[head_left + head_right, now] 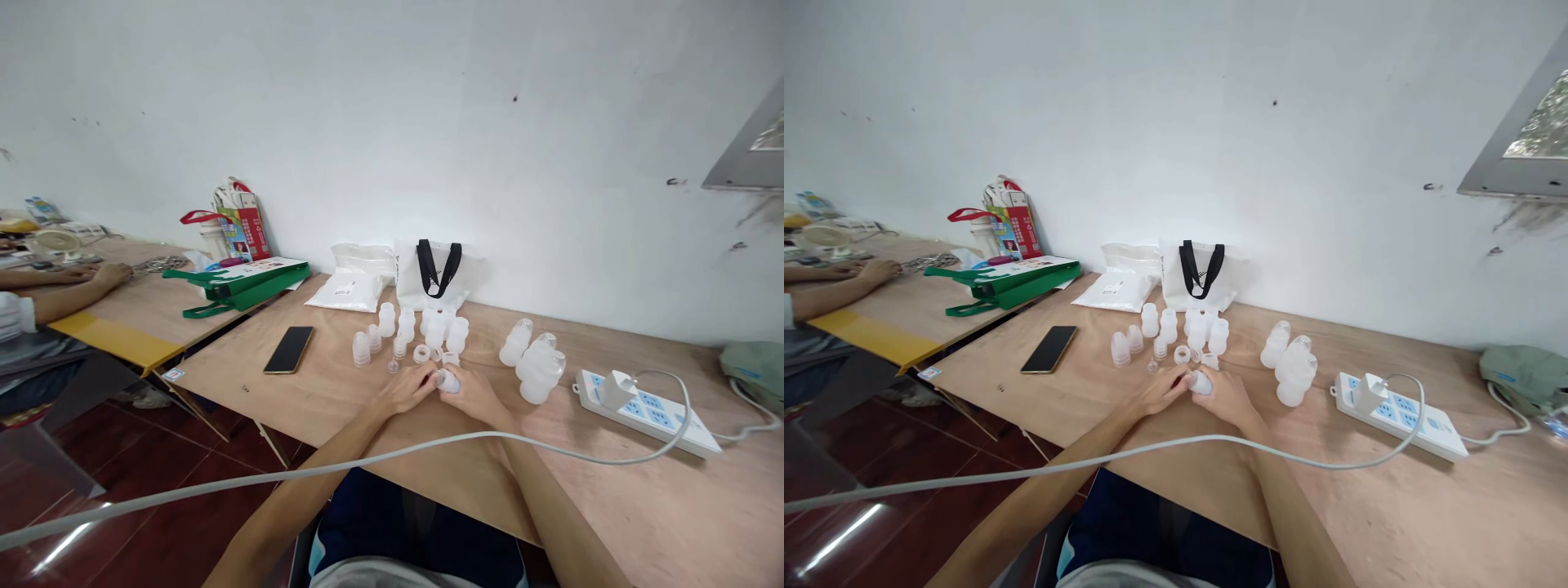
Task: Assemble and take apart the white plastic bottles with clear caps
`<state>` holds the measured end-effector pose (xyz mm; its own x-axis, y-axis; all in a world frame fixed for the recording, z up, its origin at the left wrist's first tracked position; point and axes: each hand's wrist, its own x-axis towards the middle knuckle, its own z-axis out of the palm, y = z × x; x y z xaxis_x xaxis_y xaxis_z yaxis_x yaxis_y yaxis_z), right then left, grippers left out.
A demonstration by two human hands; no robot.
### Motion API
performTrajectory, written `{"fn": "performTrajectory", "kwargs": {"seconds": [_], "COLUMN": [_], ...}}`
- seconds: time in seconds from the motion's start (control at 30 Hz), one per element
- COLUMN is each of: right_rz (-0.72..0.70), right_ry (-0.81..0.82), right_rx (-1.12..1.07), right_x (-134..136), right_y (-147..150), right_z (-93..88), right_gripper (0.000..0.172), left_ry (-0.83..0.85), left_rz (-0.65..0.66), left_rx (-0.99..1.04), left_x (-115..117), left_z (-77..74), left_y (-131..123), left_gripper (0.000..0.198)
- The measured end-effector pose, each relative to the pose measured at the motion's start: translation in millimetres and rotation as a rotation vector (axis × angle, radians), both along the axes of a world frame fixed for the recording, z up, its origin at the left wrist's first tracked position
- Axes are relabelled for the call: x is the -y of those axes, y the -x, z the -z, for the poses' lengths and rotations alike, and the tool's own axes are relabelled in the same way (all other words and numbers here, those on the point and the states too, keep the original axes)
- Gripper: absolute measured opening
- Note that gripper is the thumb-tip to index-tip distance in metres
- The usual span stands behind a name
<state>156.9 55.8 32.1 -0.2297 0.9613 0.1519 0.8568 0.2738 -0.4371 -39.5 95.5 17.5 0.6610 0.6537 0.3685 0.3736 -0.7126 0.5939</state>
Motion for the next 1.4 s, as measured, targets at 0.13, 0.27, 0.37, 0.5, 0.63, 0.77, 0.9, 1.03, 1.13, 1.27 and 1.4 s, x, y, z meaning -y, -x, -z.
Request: {"fn": "performTrajectory", "kwargs": {"seconds": [0.13,0.27,0.37,0.5,0.63,0.77,0.9,1.03,1.13,1.27,1.4], "right_rz": [-0.124,-0.163,-0.043,0.151,0.19,0.208,0.203,0.049,-0.108,-0.284,-0.322], "right_ry": [0.05,0.054,-0.009,-0.198,-0.316,-0.343,-0.265,-0.12,0.083,0.415,0.573], "right_rx": [-0.292,-0.467,-0.334,0.023,0.17,0.172,0.024,-0.34,-0.666,-0.945,-1.03], "right_x": [-3,-4,-3,3,9,11,8,8,10,15,18], "right_y": [-3,4,15,27,35,40,44,42,36,28,25], "right_z": [4.4,8.5,6.5,2.1,1.1,1.1,0.9,-1.2,-3.6,-3.4,0.1], "right_gripper": [0.019,0.02,0.02,0.026,0.027,0.028,0.029,0.027,0.031,0.04,0.041], "left_ry": [0.155,0.298,0.285,0.114,0.053,0.087,0.15,0.179,-0.052,-0.202,-0.123], "left_rz": [-0.008,-0.061,-0.147,-0.265,-0.331,-0.354,-0.389,-0.467,-0.322,-0.159,-0.136], "left_rx": [0.292,0.486,0.596,0.64,0.684,0.793,0.914,0.965,0.768,0.496,0.434], "left_x": [3,6,6,7,9,7,5,9,11,4,-2], "left_z": [9.0,16.0,16.4,12.2,9.0,9.8,15.7,16.1,9.5,4.2,5.2], "left_y": [-9,-18,-22,-20,-18,-22,-32,-35,-23,1,9], "left_gripper": [0.047,0.051,0.051,0.052,0.048,0.044,0.044,0.045,0.041,0.046,0.046]}}
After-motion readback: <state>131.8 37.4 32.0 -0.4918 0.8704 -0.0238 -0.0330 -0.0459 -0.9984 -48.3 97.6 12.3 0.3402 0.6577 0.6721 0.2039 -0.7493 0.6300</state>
